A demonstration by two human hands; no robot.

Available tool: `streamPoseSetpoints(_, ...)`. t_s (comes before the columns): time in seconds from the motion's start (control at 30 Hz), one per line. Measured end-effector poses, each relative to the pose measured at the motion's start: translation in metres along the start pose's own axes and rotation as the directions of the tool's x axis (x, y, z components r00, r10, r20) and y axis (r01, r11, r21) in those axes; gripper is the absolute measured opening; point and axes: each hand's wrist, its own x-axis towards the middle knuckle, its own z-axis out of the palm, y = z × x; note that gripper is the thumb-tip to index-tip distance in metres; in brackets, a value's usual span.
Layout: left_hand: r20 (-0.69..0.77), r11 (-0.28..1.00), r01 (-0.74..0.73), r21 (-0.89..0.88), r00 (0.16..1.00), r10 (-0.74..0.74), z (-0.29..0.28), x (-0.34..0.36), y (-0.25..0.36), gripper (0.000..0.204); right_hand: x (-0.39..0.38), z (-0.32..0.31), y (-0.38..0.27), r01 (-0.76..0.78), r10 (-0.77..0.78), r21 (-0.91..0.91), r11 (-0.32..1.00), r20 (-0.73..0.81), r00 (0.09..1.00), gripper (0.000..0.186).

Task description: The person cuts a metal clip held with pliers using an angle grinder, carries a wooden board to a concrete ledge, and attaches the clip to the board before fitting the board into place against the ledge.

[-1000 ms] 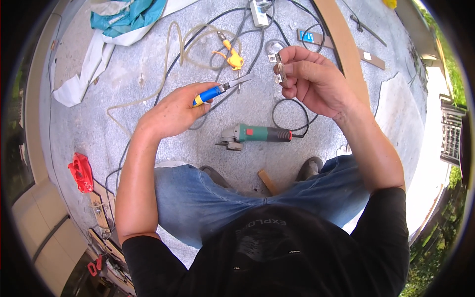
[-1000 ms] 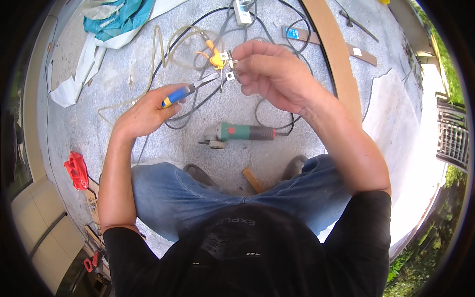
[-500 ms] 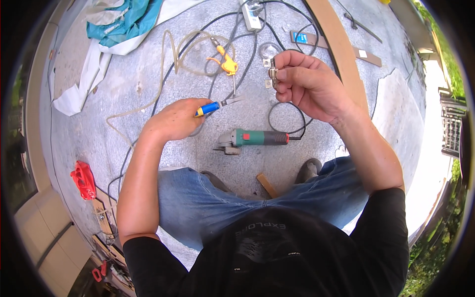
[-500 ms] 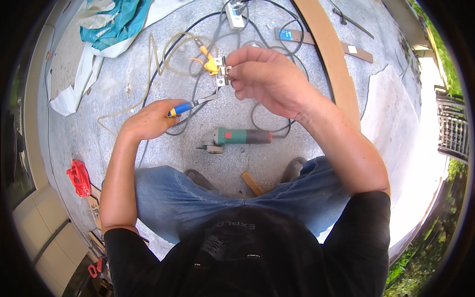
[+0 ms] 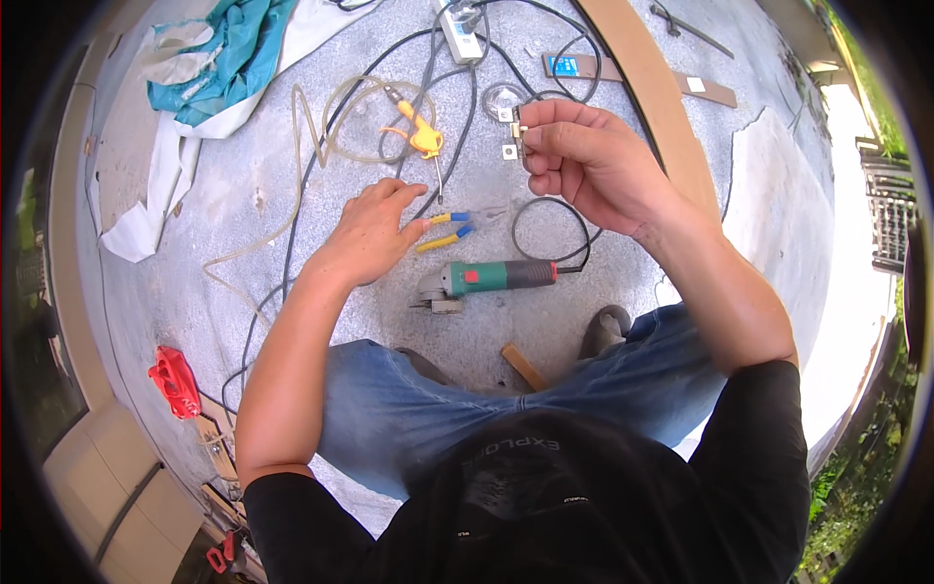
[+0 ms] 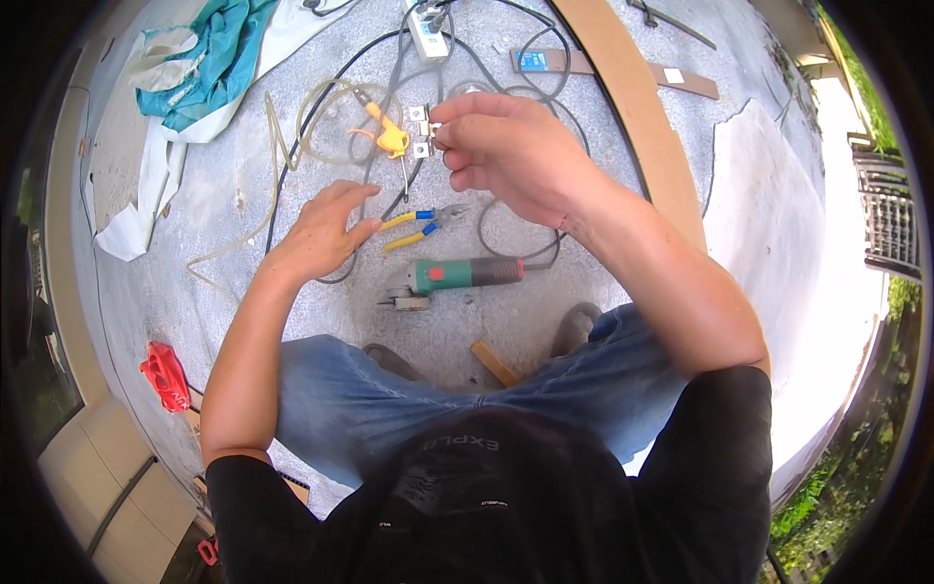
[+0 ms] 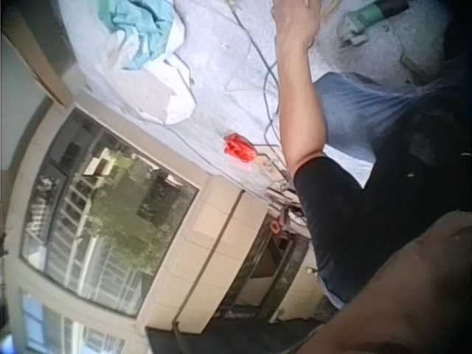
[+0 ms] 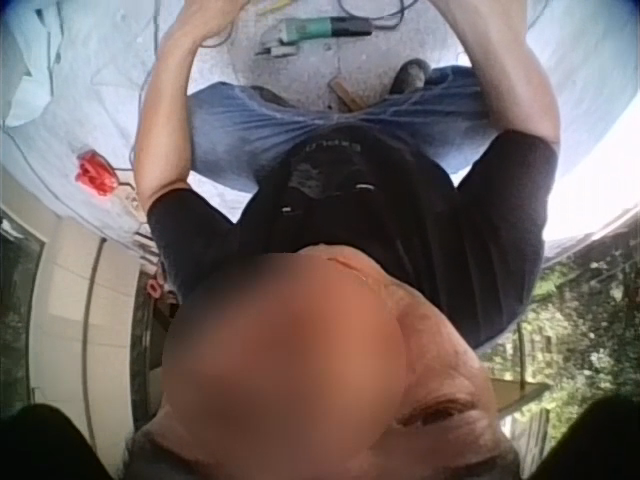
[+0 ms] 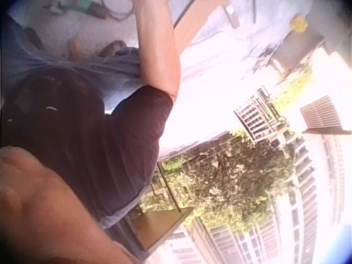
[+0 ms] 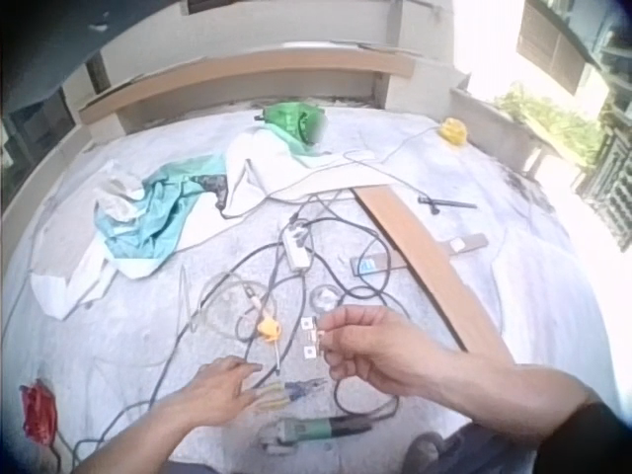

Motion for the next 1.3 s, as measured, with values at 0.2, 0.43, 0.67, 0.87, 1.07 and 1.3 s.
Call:
streamPoseSetpoints(0.2, 0.049, 0.999, 0.043, -0.002, 0.998, -0.043, -0.010, 0.009, -0.019, 0.048, 0.012, -0.028, -0.009, 0.050, -0.054, -0.036, 0.998, -0.123, 0.991, 0.028)
streamPoseSetpoints(0.43, 0.050, 0.997, 0.072, -0.011, 0.996, -0.072, -0.016, 0.004, -0.025, 0.050, 0.013, -0.038, -0.008, 0.023, -0.007, 0.074, 0.997, -0.221, 0.975, 0.022)
streamPoseSetpoints(0.67, 0.429, 0.956, 0.278, -0.090, 0.878, -0.215, 0.044, -0.042, 0.023, 0.051, -0.049, -0.017, -0.011, -0.045, 0.189, 0.401, 0.915, -0.327, 0.926, 0.012)
streamPoseSetpoints(0.87, 0.508, 0.949, 0.298, -0.107, 0.837, -0.206, 0.089, -0.179, 0.119, 0.046, -0.154, -0.005, 0.047, -0.125, 0.137, 0.066, 0.990, -0.672, 0.728, 0.018)
streamPoseSetpoints(1.07, 0.630, 0.898, 0.343, -0.277, 0.770, -0.099, -0.028, -0.273, 0.270, 0.035, -0.449, -0.037, 0.027, -0.316, 0.067, -0.003, 0.949, -0.975, 0.211, 0.015)
streamPoseSetpoints(1.3, 0.647, 0.973, 0.204, 0.104, 0.729, -0.222, -0.219, -0.268, 0.308, 0.037, -0.776, -0.066, -0.025, -0.473, 0.050, 0.150, 0.868, -0.975, -0.218, 0.023)
